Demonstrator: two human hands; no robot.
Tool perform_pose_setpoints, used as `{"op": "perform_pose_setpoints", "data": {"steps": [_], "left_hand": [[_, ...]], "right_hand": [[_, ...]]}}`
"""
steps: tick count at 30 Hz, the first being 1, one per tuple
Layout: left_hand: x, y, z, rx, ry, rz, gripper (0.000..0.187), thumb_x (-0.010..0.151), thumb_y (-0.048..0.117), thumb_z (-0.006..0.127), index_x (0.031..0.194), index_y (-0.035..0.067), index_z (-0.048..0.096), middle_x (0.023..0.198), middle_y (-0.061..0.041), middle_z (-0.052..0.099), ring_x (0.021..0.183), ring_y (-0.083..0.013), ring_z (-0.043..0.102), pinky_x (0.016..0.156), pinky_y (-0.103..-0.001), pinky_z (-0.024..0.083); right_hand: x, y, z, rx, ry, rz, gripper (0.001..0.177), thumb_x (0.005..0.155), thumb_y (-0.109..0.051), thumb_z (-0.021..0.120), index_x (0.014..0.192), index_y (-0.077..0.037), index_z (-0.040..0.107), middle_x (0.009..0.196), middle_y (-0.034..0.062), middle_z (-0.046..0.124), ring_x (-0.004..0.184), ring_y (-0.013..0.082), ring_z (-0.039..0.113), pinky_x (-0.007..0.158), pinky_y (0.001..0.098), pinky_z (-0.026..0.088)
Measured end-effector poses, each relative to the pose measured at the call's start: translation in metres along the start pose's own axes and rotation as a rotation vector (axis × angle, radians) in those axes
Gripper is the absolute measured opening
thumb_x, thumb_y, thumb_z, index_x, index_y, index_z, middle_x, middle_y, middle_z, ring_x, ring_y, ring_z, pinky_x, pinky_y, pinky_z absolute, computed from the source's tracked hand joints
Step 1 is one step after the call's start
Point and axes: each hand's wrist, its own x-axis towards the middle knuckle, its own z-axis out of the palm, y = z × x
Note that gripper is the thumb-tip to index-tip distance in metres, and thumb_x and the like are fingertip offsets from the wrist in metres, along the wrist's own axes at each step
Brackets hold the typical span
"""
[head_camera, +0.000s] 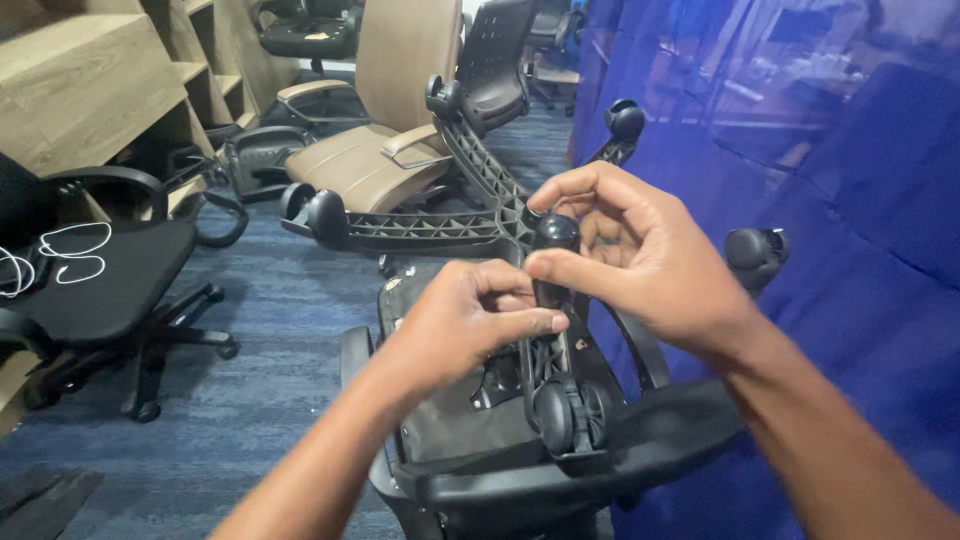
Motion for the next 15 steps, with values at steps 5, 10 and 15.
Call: {"op": "perform_pose_setpoints", "data": {"steps": [5, 10, 15], "left_hand": [[0.012, 0.005, -0.022, -0.548, -0.241, 0.088, 0.031, 0.086, 0.007, 0.077, 0.114, 0.001, 0.064, 0.094, -0.004, 0.074, 0.088, -0.009, 0.069, 0.081, -0.025, 0.056], [0.007, 0.009, -0.006, -0.404, -0.137, 0.145, 0.034, 0.079, 0.007, 0.084, 0.109, 0.0, 0.068, 0.098, -0.003, 0.074, 0.091, -0.0085, 0.07, 0.084, -0.024, 0.057], [0.019, 0.01, -0.013, -0.207, -0.182, 0.079, 0.021, 0.088, 0.006, 0.086, 0.101, -0.007, 0.075, 0.084, -0.009, 0.069, 0.079, -0.0129, 0.058, 0.07, -0.029, 0.049]], "right_hand": [[0.004, -0.021, -0.016, 0.079, -0.103, 0.154, 0.039, 0.091, -0.011, 0.067, 0.129, -0.006, 0.068, 0.084, -0.0041, 0.065, 0.072, 0.0009, 0.057, 0.063, 0.0175, 0.049], [0.003, -0.011, 0.001, 0.073, 0.072, 0.083, 0.036, 0.088, -0.004, 0.079, 0.122, 0.0, 0.067, 0.088, -0.0034, 0.057, 0.073, 0.0, 0.048, 0.061, 0.0161, 0.04], [0.002, -0.011, 0.002, 0.08, 0.064, 0.033, 0.034, 0.091, -0.003, 0.077, 0.12, 0.001, 0.059, 0.107, -0.0019, 0.064, 0.074, 0.0011, 0.052, 0.058, 0.0177, 0.041]]}}
